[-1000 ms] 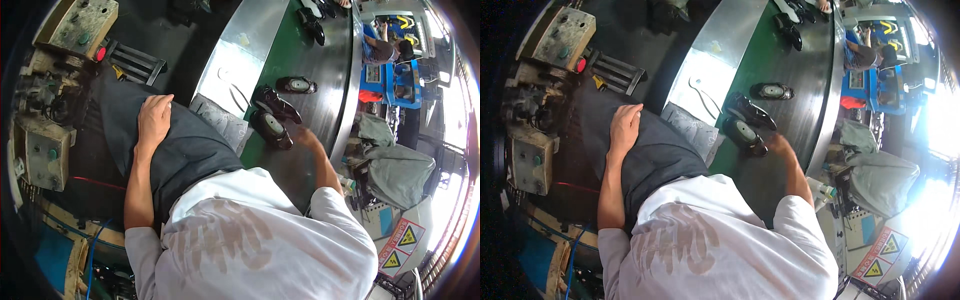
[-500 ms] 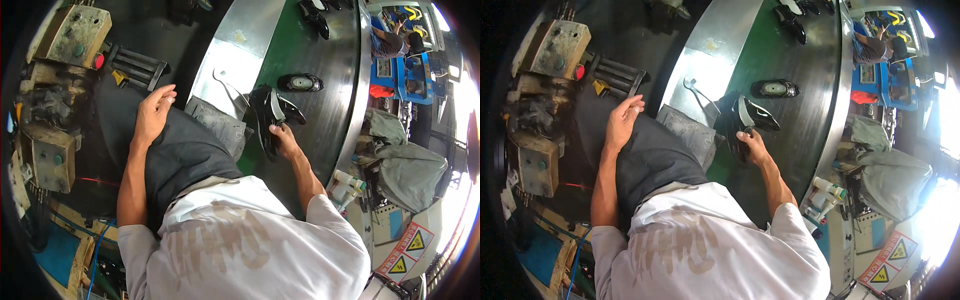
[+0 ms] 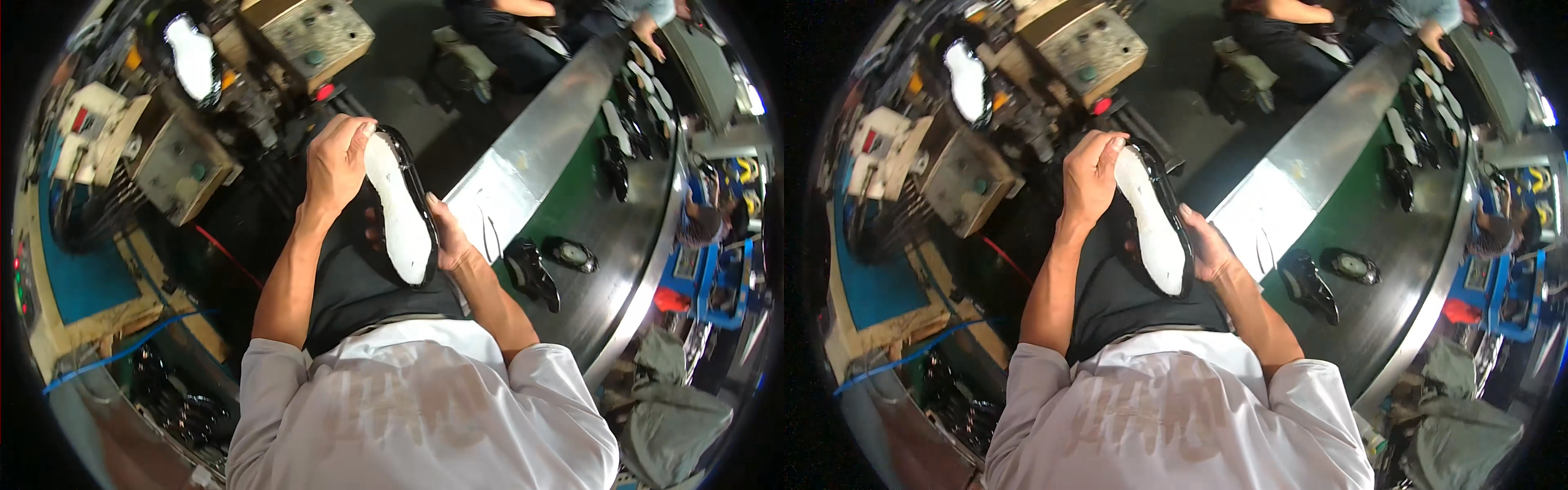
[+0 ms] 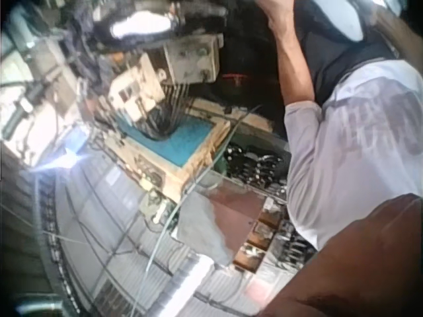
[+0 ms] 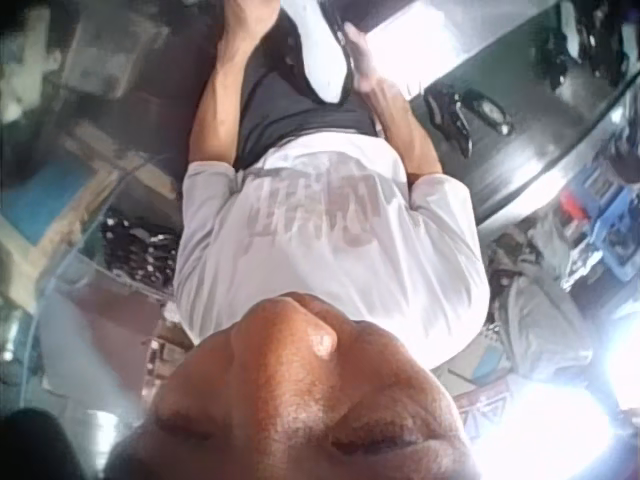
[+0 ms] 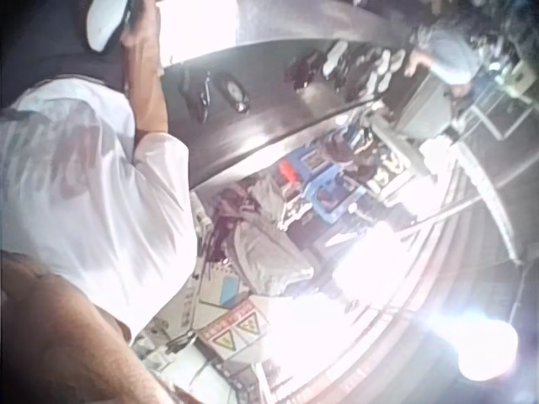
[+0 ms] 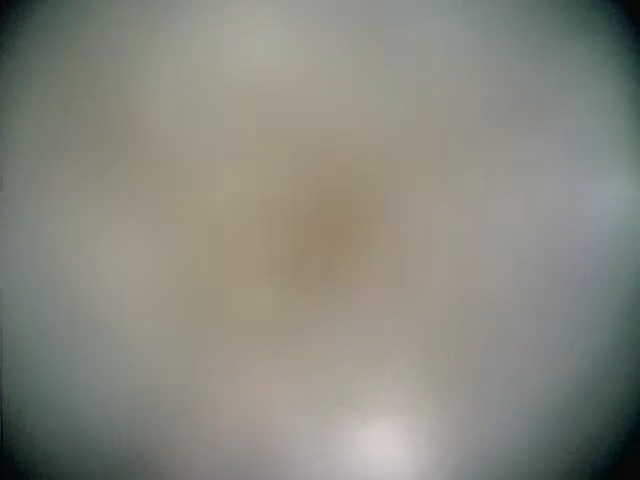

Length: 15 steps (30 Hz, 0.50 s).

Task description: The person repeatedly picks up black shoe uppers and white insoles from a metal table. They place the insole into the upper and press the edges together by hand to secure the fit. The person then places the assembled shoe onto a nearby conveyor belt. This process is repeated for multiple pairs of shoes throughout the video.

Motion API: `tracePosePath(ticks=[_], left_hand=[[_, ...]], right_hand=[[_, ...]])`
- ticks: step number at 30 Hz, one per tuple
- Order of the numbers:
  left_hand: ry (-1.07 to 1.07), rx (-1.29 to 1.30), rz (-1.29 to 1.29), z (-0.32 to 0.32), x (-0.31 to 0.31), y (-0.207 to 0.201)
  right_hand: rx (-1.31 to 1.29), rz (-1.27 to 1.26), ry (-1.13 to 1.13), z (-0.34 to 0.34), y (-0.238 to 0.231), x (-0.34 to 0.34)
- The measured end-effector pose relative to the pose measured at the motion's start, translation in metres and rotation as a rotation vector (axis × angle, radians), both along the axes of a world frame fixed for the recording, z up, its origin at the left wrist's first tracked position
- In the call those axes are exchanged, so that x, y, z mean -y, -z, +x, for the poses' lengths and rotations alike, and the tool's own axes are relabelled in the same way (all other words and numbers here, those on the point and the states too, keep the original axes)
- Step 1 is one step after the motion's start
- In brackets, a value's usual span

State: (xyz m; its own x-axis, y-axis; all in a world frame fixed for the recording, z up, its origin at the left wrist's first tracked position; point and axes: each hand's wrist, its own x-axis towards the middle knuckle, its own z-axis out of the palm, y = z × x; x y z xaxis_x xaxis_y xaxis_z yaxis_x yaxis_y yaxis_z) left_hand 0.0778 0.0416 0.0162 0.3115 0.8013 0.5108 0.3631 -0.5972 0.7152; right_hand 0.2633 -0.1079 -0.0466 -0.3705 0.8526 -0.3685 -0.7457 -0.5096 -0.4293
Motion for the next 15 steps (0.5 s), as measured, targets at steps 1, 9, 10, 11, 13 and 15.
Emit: tracePosePath(ticks=[1, 9, 10, 11, 13, 15], left_hand=[[-0.055, -0.029, 0.089, -0.013, 0.003, 0.004], [-0.096, -0.018, -0.105, -0.056, 0.023, 0.011], [-0.096, 0.032, -0.155, -0.057, 0.025, 0.012], [-0.087, 0.071, -0.249, -0.057, 0.026, 0.015], [-0.065, 0.139, -0.447, -0.058, 0.031, 0.027], [-0.051, 0.187, -0.506, -0.062, 0.032, 0.036]], right_hand=[[0.179, -0.053, 0.035, -0.008, -0.003, -0.006], [1.561, 0.841, 0.033, -0.053, -0.062, -0.083], [1.587, 0.929, 0.060, -0.054, -0.062, -0.085], [1.542, 0.784, 0.030, -0.054, -0.062, -0.085], [1.533, 0.806, 0.054, -0.057, -0.051, -0.085], [1.520, 0.802, 0.063, -0.060, -0.046, -0.086]])
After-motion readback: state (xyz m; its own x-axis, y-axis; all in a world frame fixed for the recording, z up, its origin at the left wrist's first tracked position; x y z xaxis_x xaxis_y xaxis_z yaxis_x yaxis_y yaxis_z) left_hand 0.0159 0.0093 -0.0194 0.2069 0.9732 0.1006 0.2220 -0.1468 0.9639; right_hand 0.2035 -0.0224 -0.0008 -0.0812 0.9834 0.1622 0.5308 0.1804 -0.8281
